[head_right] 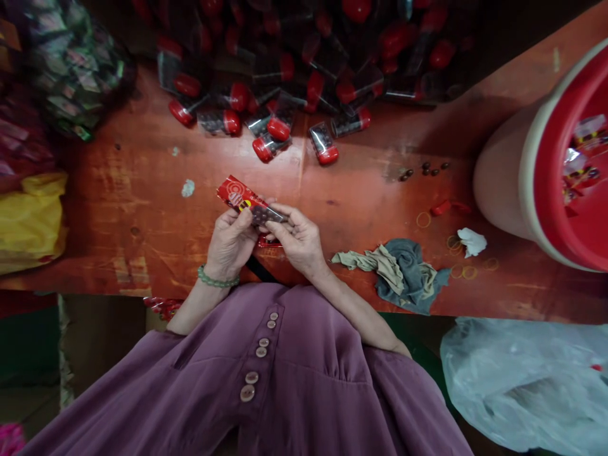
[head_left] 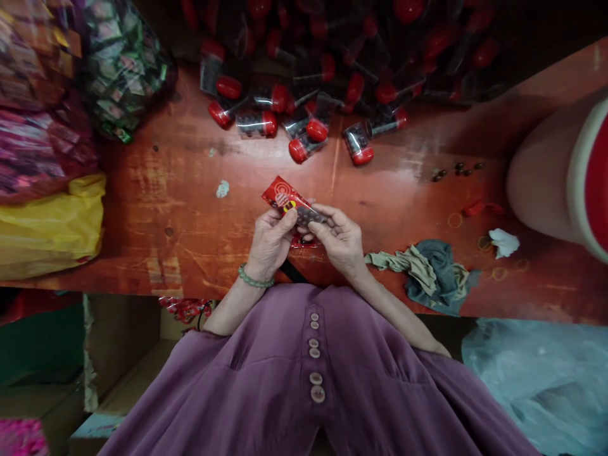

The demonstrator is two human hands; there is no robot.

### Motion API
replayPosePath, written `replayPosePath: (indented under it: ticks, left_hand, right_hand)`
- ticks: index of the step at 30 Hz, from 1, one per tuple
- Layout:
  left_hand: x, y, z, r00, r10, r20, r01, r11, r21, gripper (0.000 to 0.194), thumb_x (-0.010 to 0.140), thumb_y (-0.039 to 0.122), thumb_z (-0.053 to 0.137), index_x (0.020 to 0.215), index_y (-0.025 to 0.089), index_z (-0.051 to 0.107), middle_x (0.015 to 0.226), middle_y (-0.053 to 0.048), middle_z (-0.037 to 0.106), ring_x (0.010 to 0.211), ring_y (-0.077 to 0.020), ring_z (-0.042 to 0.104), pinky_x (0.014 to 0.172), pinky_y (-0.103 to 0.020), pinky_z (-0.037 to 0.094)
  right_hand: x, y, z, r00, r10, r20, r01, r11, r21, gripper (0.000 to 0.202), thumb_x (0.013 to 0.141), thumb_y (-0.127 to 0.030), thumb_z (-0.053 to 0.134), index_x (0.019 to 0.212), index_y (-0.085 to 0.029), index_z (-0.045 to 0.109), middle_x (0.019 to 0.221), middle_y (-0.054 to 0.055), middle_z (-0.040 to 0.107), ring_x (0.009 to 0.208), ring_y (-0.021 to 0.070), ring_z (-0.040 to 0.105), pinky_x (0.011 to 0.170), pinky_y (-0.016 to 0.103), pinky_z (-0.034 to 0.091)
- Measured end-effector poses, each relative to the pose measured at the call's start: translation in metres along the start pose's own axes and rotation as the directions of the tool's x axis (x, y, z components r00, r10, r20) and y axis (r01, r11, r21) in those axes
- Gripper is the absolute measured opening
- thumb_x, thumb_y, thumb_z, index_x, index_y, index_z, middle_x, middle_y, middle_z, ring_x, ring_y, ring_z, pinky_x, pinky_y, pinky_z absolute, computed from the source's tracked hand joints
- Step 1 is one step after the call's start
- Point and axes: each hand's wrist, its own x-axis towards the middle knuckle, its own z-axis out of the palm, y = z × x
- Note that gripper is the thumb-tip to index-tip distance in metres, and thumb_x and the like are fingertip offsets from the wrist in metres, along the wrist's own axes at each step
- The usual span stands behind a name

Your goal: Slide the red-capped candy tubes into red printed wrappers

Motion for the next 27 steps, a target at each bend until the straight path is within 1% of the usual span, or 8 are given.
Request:
replayPosePath:
  ticks: [3,5,10,13,16,22,25,27]
  left_hand:
    - [-0.001,0.0,0.001,0.998,0.024,-0.062,-0.025,1.0,-0.015,0.041,0.064,0.047,0.086,0.094,0.022,0.073,0.1,-0.005,0.077,0.096,-0.0211,0.072,0.077,-0.028,0.058]
    - [-0.004,-0.002,0.003,0.996,0.019,-0.084,-0.02,1.0,-0.016,0.041,0.065,0.049,0.085,0.092,0.021,0.072,0.1,-0.006,0.077,0.101,-0.0241,0.072,0.078,-0.03,0.058]
    - [-0.013,-0.009,0.01,0.999,-0.017,-0.052,0.017,1.0,-0.014,0.041,0.065,0.049,0.085,0.089,0.02,0.072,0.094,-0.006,0.077,0.109,-0.0262,0.07,0.091,-0.036,0.057]
    - [-0.021,-0.011,0.016,0.999,-0.022,-0.026,0.022,1.0,-0.007,0.04,0.063,0.05,0.086,0.086,0.019,0.074,0.09,-0.006,0.077,0.108,-0.0264,0.07,0.097,-0.039,0.055]
    - [-0.028,-0.013,0.02,0.999,0.003,0.033,-0.003,1.0,0.003,0.036,0.066,0.048,0.085,0.086,0.02,0.076,0.093,-0.006,0.078,0.106,-0.0263,0.071,0.099,-0.041,0.054]
    - [-0.044,-0.017,0.017,0.992,0.042,0.12,-0.052,0.995,0.086,0.028,0.075,0.045,0.079,0.089,0.021,0.077,0.103,-0.008,0.077,0.113,-0.0253,0.068,0.106,-0.042,0.049]
    - [-0.051,-0.019,0.013,0.992,0.013,0.128,-0.026,0.995,0.097,0.029,0.075,0.044,0.079,0.092,0.02,0.077,0.105,-0.008,0.076,0.112,-0.0244,0.067,0.109,-0.041,0.046]
    - [-0.055,-0.017,0.01,0.991,0.01,0.133,-0.025,0.994,0.108,0.03,0.075,0.043,0.079,0.093,0.019,0.077,0.106,-0.008,0.076,0.11,-0.0241,0.068,0.108,-0.04,0.047]
  right_hand:
    - [0.002,0.002,-0.002,0.997,0.029,0.066,-0.03,0.999,0.014,0.048,0.076,-0.045,0.077,0.115,-0.023,0.059,0.102,0.003,0.075,0.078,0.0123,0.074,0.07,0.026,0.063]
    - [0.002,0.003,-0.004,0.997,0.017,0.07,-0.018,1.0,0.014,0.048,0.075,-0.046,0.078,0.111,-0.023,0.058,0.1,0.002,0.074,0.077,0.0119,0.073,0.073,0.027,0.062]
    - [0.001,0.003,-0.011,0.995,-0.025,0.096,0.026,1.0,-0.009,0.042,0.07,-0.045,0.082,0.092,-0.023,0.053,0.084,-0.002,0.071,0.072,0.0108,0.07,0.074,0.028,0.06]
    - [0.0,0.003,-0.016,0.993,-0.069,0.099,0.077,0.994,-0.078,0.046,0.066,-0.043,0.085,0.082,-0.024,0.046,0.076,-0.006,0.067,0.067,0.01,0.067,0.067,0.025,0.058]
    - [-0.002,0.005,-0.02,0.984,-0.168,0.057,0.175,0.973,-0.149,0.053,0.063,-0.042,0.087,0.076,-0.024,0.039,0.071,-0.009,0.062,0.059,0.0082,0.062,0.057,0.022,0.053]
    - [-0.01,0.012,-0.03,0.913,-0.405,0.057,0.398,0.85,-0.345,0.054,0.064,-0.05,0.086,0.073,-0.025,0.039,0.059,-0.009,0.056,0.048,0.009,0.05,0.049,0.023,0.044]
    - [-0.014,0.016,-0.031,0.869,-0.486,0.09,0.476,0.774,-0.419,0.053,0.065,-0.053,0.084,0.071,-0.025,0.039,0.062,-0.006,0.062,0.045,0.0098,0.049,0.045,0.025,0.041]
    - [-0.015,0.016,-0.029,0.822,-0.553,0.138,0.552,0.714,-0.43,0.052,0.066,-0.051,0.084,0.07,-0.025,0.039,0.067,-0.003,0.068,0.044,0.0098,0.05,0.044,0.025,0.04]
